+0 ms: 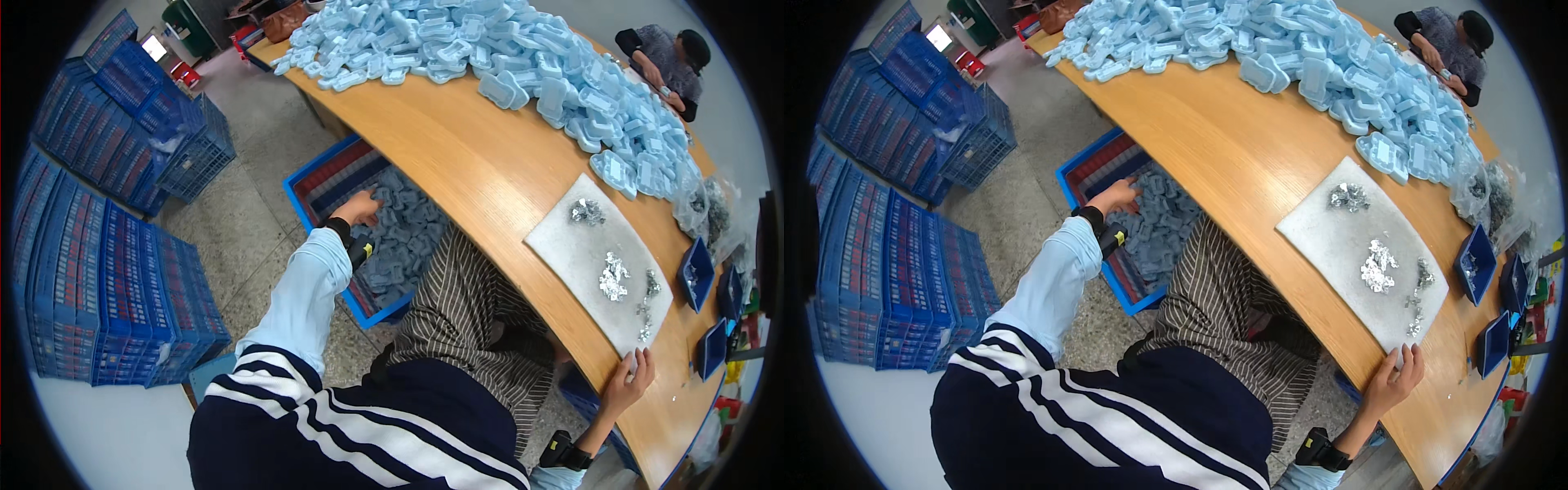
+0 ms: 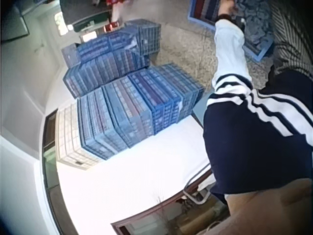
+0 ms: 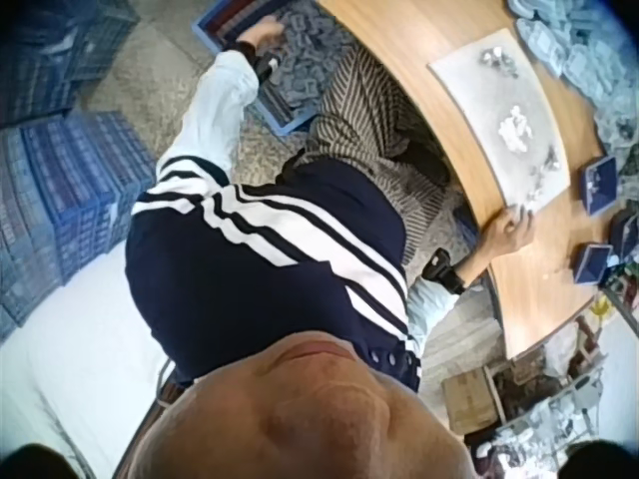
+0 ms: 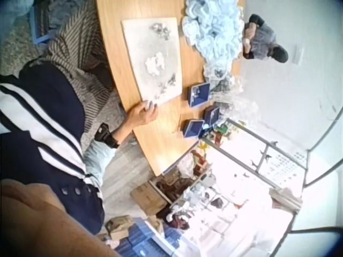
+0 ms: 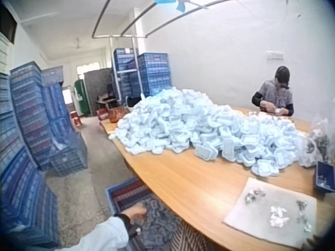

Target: The recorder is inserting metal contacts into blue plastic housings at an assembly workstation.

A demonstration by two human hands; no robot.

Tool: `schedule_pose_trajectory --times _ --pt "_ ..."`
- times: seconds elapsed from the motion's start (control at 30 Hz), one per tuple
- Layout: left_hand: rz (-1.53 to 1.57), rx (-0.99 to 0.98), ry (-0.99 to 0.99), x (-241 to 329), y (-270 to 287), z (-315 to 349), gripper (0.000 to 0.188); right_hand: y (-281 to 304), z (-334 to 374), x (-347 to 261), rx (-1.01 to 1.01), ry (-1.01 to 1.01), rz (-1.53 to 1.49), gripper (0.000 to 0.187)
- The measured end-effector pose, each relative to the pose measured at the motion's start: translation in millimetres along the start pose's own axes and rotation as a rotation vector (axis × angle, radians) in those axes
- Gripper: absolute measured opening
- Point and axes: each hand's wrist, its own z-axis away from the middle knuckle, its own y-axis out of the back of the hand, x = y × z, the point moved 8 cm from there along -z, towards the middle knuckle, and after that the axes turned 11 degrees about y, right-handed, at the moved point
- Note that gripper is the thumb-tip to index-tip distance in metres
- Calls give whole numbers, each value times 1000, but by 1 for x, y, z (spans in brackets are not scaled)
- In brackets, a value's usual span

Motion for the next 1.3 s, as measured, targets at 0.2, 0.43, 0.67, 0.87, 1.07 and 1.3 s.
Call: schedule_pose_trajectory --times 0.2,0.43,0.67,0.87,1.07,1.3 --pt "-661 -192 -642 2 -77 -17 32 0 -10 -9 -16 -35 -69 18" --pt "-41 -291 -282 83 -32 115 46 29 -69 -11 -117 64 -123 18" --pt "5 -262 -499 192 -31 174 41 89 -201 -63 225 440 -218 18" --pt "-286 -291 -763 311 -111 219 37 132 -219 -29 617 318 -517 14" --pt "-399 11 -1044 420 -161 203 46 134 -218 6 668 176 -689 8" --pt "-804 446 -965 463 -243 174 76 138 -208 20 644 113 -675 14"
